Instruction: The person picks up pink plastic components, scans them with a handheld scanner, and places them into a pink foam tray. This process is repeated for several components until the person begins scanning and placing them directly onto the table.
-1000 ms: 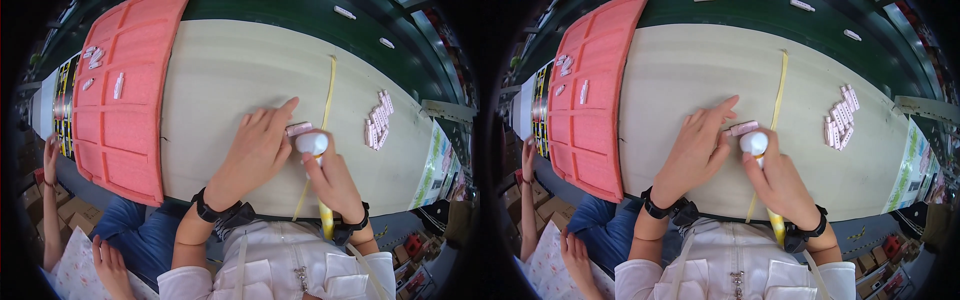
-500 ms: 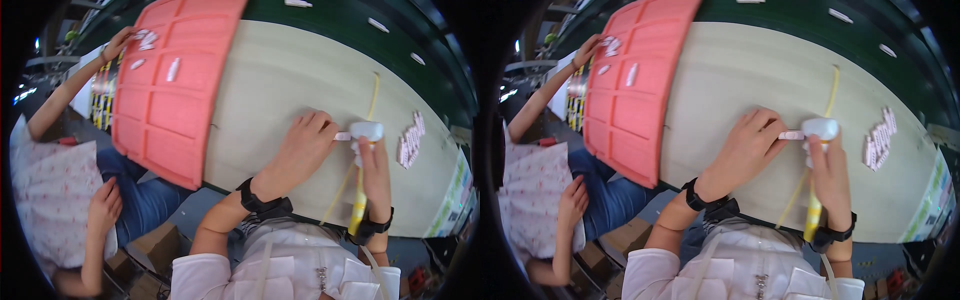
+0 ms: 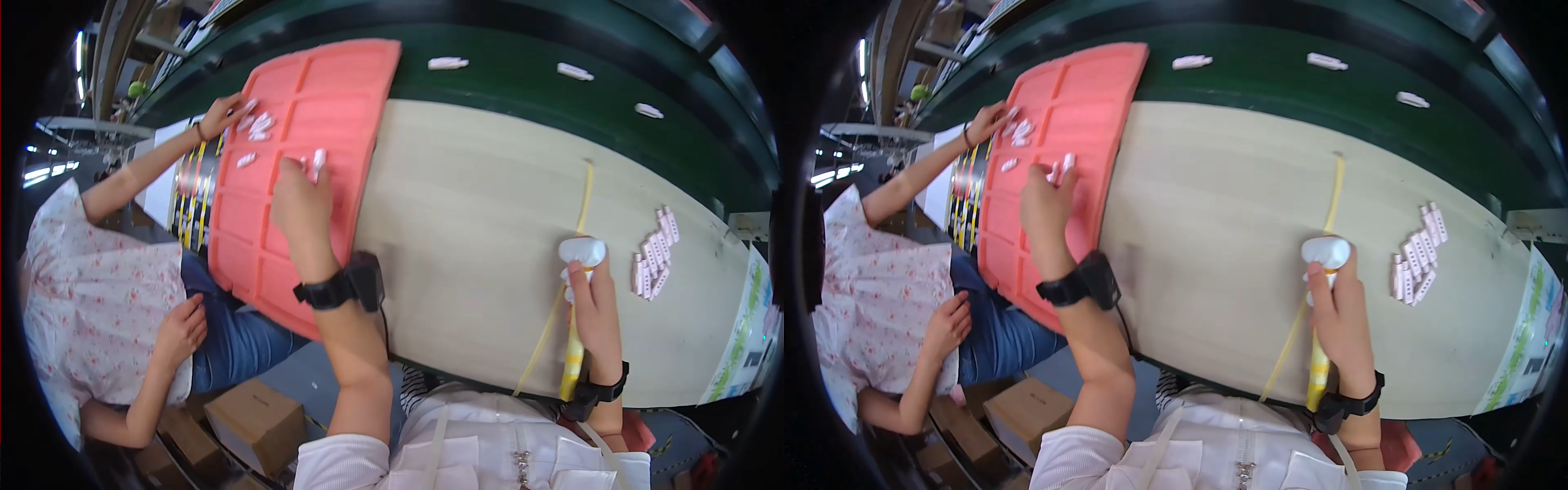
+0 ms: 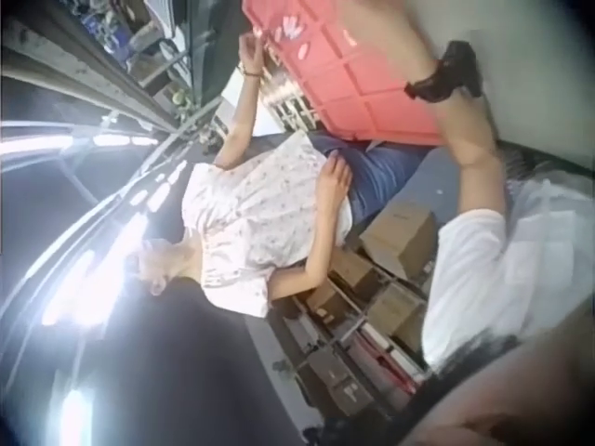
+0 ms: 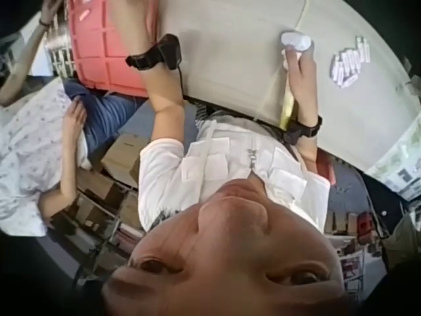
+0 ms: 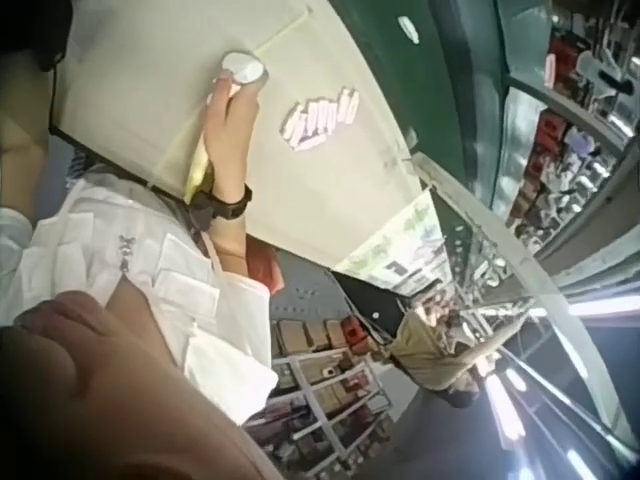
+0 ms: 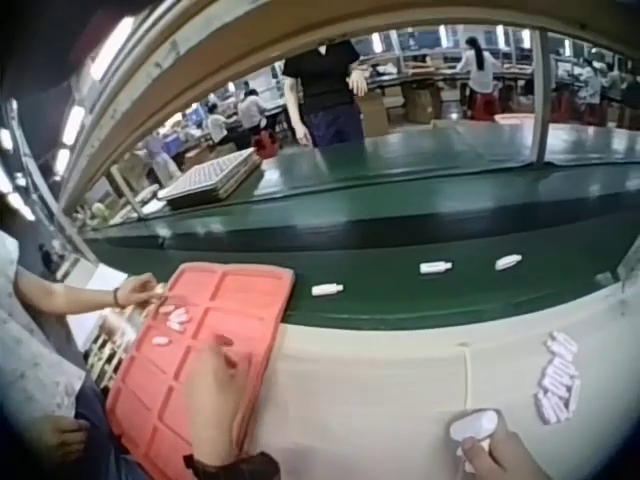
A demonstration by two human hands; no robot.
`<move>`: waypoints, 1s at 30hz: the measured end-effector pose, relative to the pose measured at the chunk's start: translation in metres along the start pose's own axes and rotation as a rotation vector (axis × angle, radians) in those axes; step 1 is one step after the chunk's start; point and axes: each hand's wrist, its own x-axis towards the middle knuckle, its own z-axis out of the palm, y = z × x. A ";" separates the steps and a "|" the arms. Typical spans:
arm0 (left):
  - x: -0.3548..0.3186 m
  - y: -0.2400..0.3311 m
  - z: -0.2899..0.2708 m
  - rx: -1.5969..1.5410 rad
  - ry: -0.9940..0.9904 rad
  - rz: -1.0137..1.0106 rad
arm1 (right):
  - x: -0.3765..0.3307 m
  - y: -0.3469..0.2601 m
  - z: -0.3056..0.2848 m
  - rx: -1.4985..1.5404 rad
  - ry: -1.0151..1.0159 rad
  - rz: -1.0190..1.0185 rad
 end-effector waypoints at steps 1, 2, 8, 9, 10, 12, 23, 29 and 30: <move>0.002 0.019 -0.003 -0.065 -0.028 0.054 | 0.003 0.000 -0.003 -0.002 0.029 -0.005; 0.002 0.038 -0.010 -0.126 -0.050 0.103 | 0.003 0.000 -0.006 0.009 0.018 0.001; 0.062 0.133 0.070 -0.398 0.078 0.704 | 0.003 0.004 -0.019 0.088 -0.009 -0.029; 0.073 0.140 0.092 -0.408 0.120 0.794 | 0.003 0.004 -0.022 0.113 -0.037 0.036; 0.080 0.146 0.105 -0.360 0.106 0.823 | 0.005 0.008 -0.024 0.137 -0.055 0.052; 0.086 0.158 0.127 -0.262 0.023 0.817 | 0.012 0.020 -0.028 0.174 -0.067 0.048; 0.018 0.164 0.048 -0.402 -0.127 0.740 | 0.003 0.011 -0.037 0.150 -0.076 0.043; -0.036 0.150 0.011 -0.528 -0.275 0.760 | 0.012 0.028 -0.030 0.082 -0.030 -0.098; -0.042 0.149 0.007 -0.526 -0.276 0.758 | 0.013 0.028 -0.030 0.083 -0.014 -0.110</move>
